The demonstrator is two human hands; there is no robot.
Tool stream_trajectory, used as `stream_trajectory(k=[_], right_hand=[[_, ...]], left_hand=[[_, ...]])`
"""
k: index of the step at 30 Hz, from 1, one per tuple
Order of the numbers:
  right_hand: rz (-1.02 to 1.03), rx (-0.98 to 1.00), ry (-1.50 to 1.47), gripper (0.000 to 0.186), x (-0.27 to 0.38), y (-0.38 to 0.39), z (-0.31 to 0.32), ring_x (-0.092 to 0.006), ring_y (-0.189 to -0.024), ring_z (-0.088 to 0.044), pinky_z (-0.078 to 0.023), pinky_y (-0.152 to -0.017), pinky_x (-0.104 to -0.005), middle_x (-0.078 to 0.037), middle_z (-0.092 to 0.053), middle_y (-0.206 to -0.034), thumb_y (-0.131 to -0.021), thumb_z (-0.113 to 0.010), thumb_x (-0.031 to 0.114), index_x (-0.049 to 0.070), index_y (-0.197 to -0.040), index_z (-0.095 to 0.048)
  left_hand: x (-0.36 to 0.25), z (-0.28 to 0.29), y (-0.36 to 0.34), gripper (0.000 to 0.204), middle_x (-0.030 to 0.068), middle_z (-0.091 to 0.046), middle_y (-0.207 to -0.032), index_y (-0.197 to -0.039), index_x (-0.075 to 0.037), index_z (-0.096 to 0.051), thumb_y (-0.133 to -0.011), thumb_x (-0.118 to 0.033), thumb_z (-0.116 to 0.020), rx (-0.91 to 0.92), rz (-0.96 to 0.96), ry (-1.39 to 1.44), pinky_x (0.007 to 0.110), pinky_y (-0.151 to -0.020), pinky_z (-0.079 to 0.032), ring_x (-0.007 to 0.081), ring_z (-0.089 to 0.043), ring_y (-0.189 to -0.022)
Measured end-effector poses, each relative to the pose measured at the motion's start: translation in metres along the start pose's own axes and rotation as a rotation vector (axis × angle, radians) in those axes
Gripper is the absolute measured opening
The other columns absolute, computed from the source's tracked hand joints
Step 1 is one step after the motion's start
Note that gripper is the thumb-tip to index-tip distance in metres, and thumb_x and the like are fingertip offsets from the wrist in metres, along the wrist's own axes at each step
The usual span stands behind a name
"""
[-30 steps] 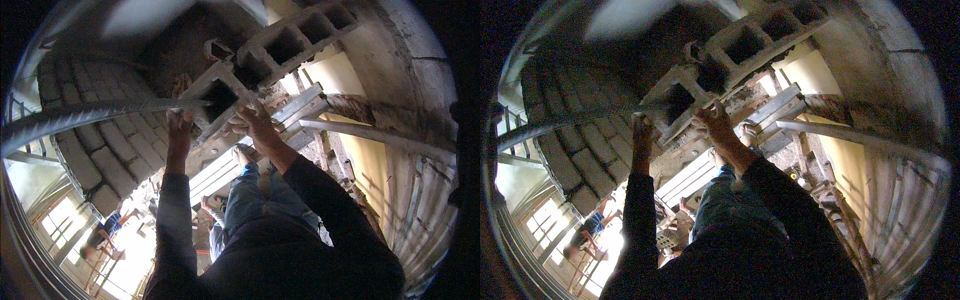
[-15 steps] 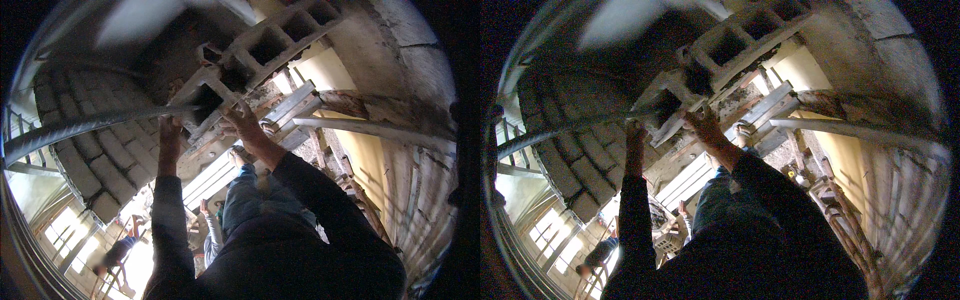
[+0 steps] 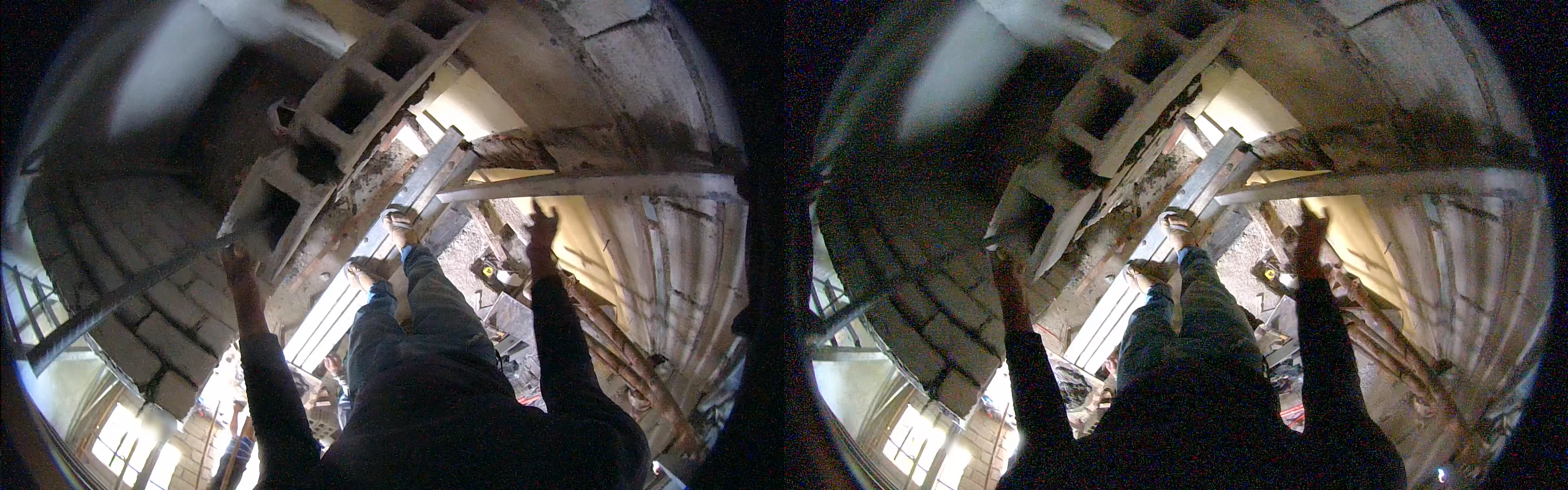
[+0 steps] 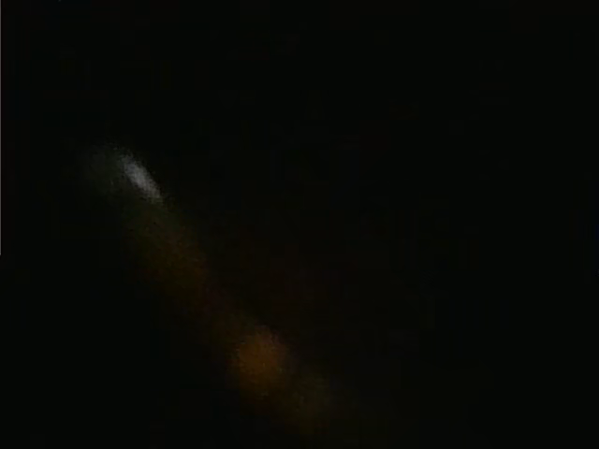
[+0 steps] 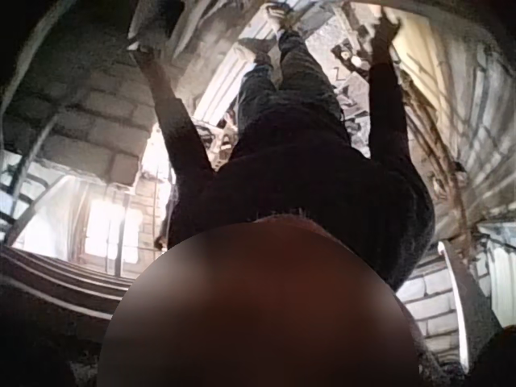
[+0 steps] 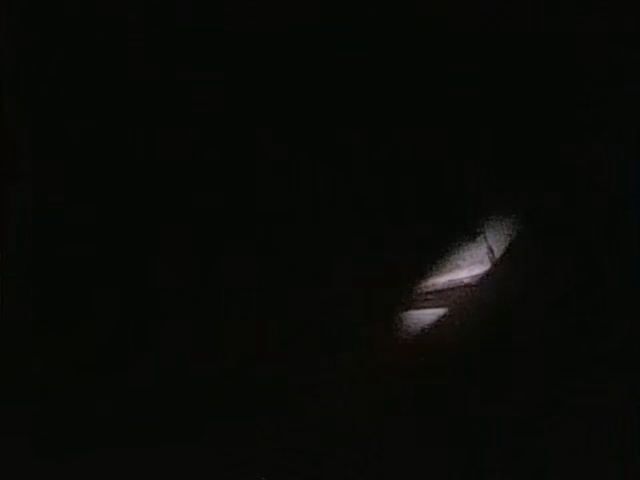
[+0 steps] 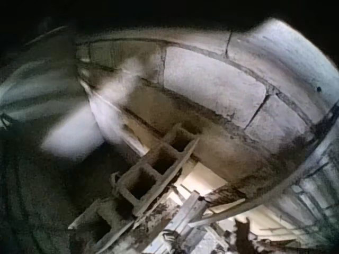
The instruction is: The person scoops mortar with a trowel and spreads it on a cinder block held by another worker, then places the block onto a wall and taps it into position. The process repeats with additional blocks as the wall is built upward.
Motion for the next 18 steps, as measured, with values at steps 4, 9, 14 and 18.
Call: stream_trajectory(k=[4, 9, 14, 18], right_hand=[[0.167, -0.017, -0.011, 0.060, 0.054, -0.044, 0.060, -0.0255, -0.119, -0.050, -0.043, -0.093, -0.0496, -0.010, -0.051, -0.136, -0.094, -0.054, 0.018, 0.014, -0.144, -0.021], [0.324, 0.208, 0.207, 0.047, 0.101, -0.081, 0.064, -0.0295, -0.130, -0.043, -0.045, -0.097, -0.0481, -0.010, -0.049, -0.136, -0.095, -0.054, 0.016, 0.010, -0.139, -0.040], [0.554, 0.399, 0.529, 0.047, 0.103, -0.085, 0.052, -0.0288, -0.119, -0.050, -0.047, -0.096, -0.0480, -0.010, -0.049, -0.133, -0.088, -0.063, 0.011, 0.007, -0.132, -0.047], [0.365, 0.337, 0.191, 0.046, 0.095, -0.086, 0.058, -0.0262, -0.114, -0.053, -0.047, -0.096, -0.0493, -0.009, -0.052, -0.130, -0.086, -0.067, 0.014, 0.009, -0.129, -0.051]], left_hand=[[-0.007, 0.003, 0.009, 0.063, 0.0151, -0.037, -0.138, -0.144, -0.008, -0.029, -0.094, -0.038, -0.055, -0.038, -0.099, 0.128, 0.049, -0.103, -0.037, 0.0302, -0.041, -0.123], [-0.009, 0.001, 0.012, 0.071, 0.0119, -0.029, -0.149, -0.149, -0.014, -0.023, -0.094, -0.045, -0.055, -0.010, -0.058, 0.025, 0.053, -0.107, -0.032, 0.0319, -0.033, -0.135], [0.009, 0.009, -0.015, 0.079, 0.0106, -0.027, -0.152, -0.152, -0.017, -0.019, -0.091, -0.048, -0.058, -0.105, 0.006, 0.196, 0.055, -0.106, -0.032, 0.0317, -0.030, -0.138], [0.017, 0.016, -0.013, 0.081, 0.0103, -0.031, -0.151, -0.152, -0.017, -0.018, -0.090, -0.050, -0.059, -0.096, 0.022, 0.122, 0.057, -0.105, -0.033, 0.0320, -0.035, -0.135]])
Point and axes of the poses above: each hand's wrist, its own y-axis away from the middle knuckle, its own z-axis out of the back of the hand, x = y × z, the point moved 7 cm from there along -y, towards the middle knuckle
